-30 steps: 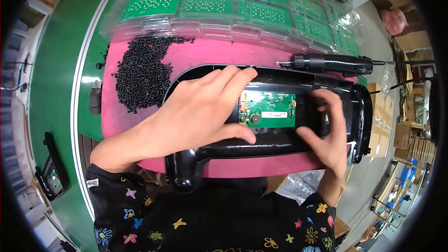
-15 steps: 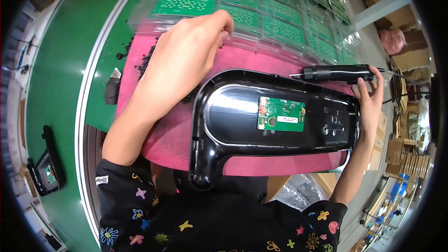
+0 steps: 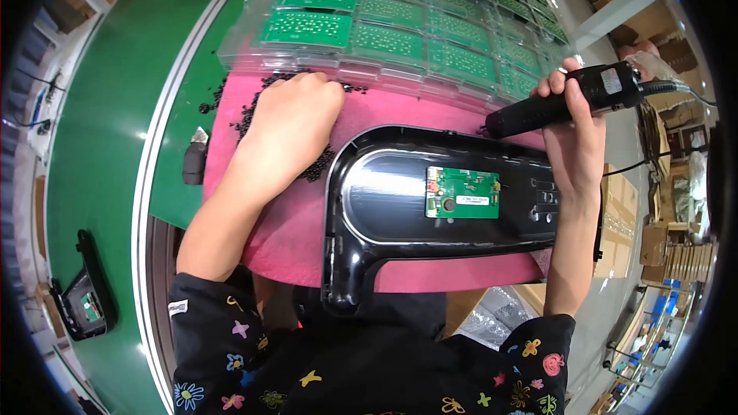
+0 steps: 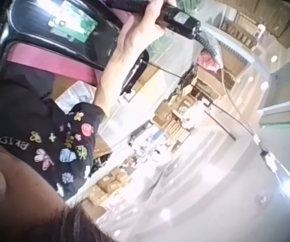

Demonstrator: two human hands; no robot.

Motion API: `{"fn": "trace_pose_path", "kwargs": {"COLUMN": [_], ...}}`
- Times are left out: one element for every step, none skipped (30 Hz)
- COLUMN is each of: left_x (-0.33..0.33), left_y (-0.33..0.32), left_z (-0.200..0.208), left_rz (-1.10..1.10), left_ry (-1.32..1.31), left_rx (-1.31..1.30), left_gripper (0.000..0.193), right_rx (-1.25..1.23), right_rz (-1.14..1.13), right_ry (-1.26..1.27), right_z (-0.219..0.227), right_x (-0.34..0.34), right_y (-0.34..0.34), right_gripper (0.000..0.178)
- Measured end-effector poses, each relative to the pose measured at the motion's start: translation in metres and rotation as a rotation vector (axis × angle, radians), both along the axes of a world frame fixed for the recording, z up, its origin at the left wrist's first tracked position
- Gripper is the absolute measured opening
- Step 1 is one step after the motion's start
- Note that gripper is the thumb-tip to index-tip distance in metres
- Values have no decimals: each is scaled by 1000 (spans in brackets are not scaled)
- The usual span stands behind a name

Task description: Assembling circuit boards into plastic housings using an electric screwdriver.

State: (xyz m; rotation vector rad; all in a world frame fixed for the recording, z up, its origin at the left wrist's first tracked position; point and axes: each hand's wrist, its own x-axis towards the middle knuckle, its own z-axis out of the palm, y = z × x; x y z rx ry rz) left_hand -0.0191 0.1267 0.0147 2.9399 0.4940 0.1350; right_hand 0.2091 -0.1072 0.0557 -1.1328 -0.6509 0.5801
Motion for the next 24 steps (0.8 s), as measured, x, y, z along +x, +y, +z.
{"fn": "trace_pose_path", "kwargs": {"left_x": [-2,0,1,2,6,11,18,23,24,24,24,25,26,26,29,30,31,31,32,32,32,31,31,32], "left_y": [1,0,1,1,-2,-6,-12,-19,-25,-31,-37,-43,-47,-50,-52,-54,-54,-55,-55,-56,-56,-56,-55,-56], "left_z": [1,1,2,4,5,8,13,15,16,16,16,16,14,15,15,14,13,11,10,9,10,11,13,14], "left_rz": [-38,-47,-28,-9,-6,-15,-77,-138,-241,-319,-375,-429,-461,-473,-474,-474,-476,-476,-475,-478,-482,-488,-490,-501], "left_ry": [6,2,-56,-112,-198,-196,-303,-407,-436,-402,-401,-401,-418,-415,-425,-436,-426,-434,-443,-436,-432,-428,-421,-419], "left_rx": [27,21,23,25,1,1,-175,-354,-438,-473,-522,-572,-630,-673,-716,-759,-762,-757,-752,-754,-733,-712,-715,-699], "left_gripper": [11,11,13,14,13,13,12,12,11,11,11,12,16,18,19,19,19,18,17,17,16,15,15,15], "right_rx": [76,145,244,344,403,468,503,539,542,572,582,591,585,587,576,565,545,547,540,533,522,524,530,535], "right_rz": [14,24,72,120,157,184,193,203,118,159,183,210,215,211,217,224,211,204,210,217,204,198,213,229], "right_ry": [-7,38,82,128,134,177,207,237,328,356,367,379,382,392,372,351,348,353,342,330,332,337,332,325], "right_z": [1,3,6,8,8,9,9,9,16,14,12,11,10,10,10,11,12,11,11,10,10,10,10,10], "right_x": [0,-1,-5,-8,-8,-12,-16,-22,-35,-36,-39,-41,-44,-45,-46,-46,-46,-46,-46,-45,-47,-48,-48,-49], "right_y": [-1,-5,-5,-6,-9,-11,-14,-16,-14,-16,-17,-19,-20,-20,-20,-21,-22,-23,-23,-24,-24,-24,-23,-24], "right_gripper": [34,33,33,32,32,31,32,34,38,38,38,38,39,39,39,39,41,41,42,43,44,44,44,44]}}
